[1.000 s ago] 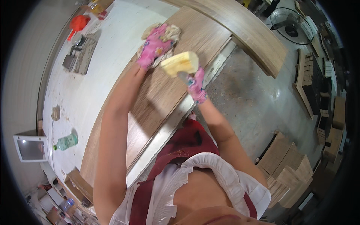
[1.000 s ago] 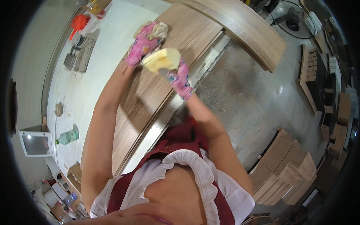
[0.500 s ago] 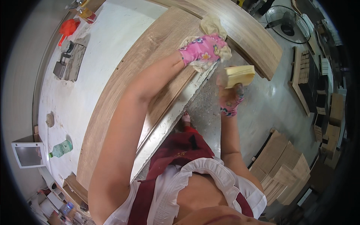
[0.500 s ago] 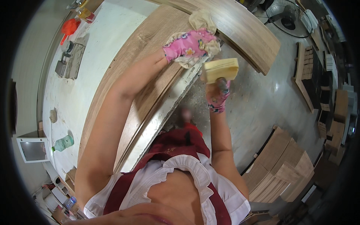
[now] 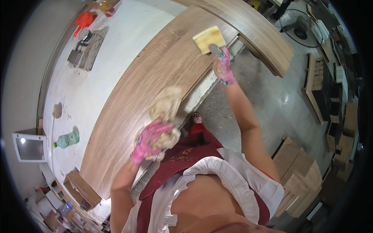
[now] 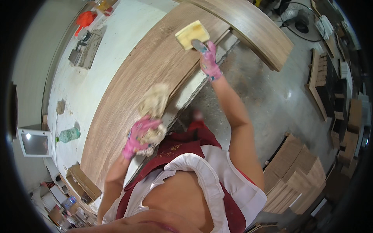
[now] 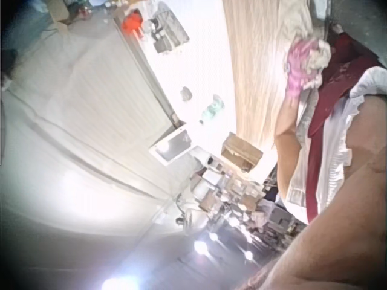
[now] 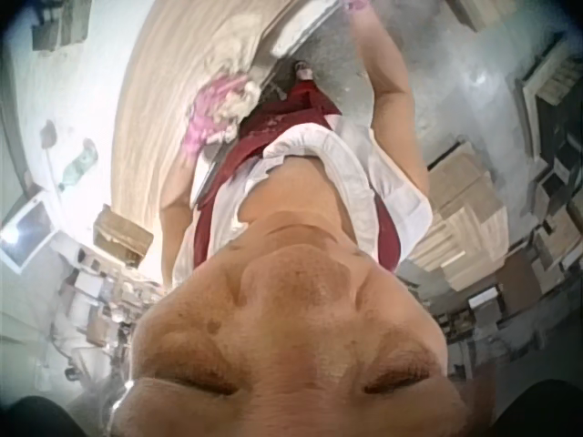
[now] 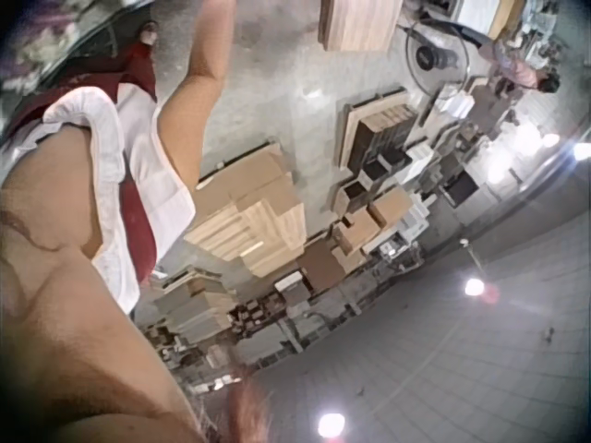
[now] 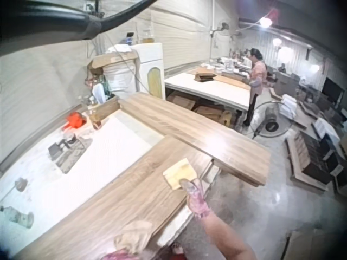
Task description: The person cleans wooden furniture panels using a sponge and a cloth, wiping the surfaces and edges repeatedly before moving the panels to a stack.
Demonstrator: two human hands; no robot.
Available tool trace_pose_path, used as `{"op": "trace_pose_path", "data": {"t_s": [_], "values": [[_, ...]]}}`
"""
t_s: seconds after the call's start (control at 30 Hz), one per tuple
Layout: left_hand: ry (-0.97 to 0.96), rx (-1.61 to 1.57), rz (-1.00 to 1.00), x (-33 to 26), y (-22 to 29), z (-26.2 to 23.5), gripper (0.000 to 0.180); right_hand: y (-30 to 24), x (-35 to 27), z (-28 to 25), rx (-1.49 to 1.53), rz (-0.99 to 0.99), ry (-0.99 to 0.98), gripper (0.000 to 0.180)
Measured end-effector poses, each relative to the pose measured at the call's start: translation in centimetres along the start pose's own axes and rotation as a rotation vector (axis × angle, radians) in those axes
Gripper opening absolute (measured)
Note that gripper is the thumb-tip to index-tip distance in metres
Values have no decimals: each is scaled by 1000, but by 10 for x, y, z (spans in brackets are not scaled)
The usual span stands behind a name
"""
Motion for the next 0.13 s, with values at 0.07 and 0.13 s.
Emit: {"op": "trace_pose_path", "data": {"t_s": [0.07, 0.13], "values": [[192, 75, -4, -67, 0, -16, 95, 18, 24, 17, -88, 47, -92, 48], [71, 672, -40, -106, -9, -21, 87, 26, 51, 33, -210, 187, -168, 47]]}}
Point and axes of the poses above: each hand's wrist, its own x-axis towards the middle knuckle, its own z-axis out of the palm, y = z × x, the point moved 10 cm from there along x, towards the middle knuckle, and after that the axes turned 3 degrees about x, right-handed, at the moved point
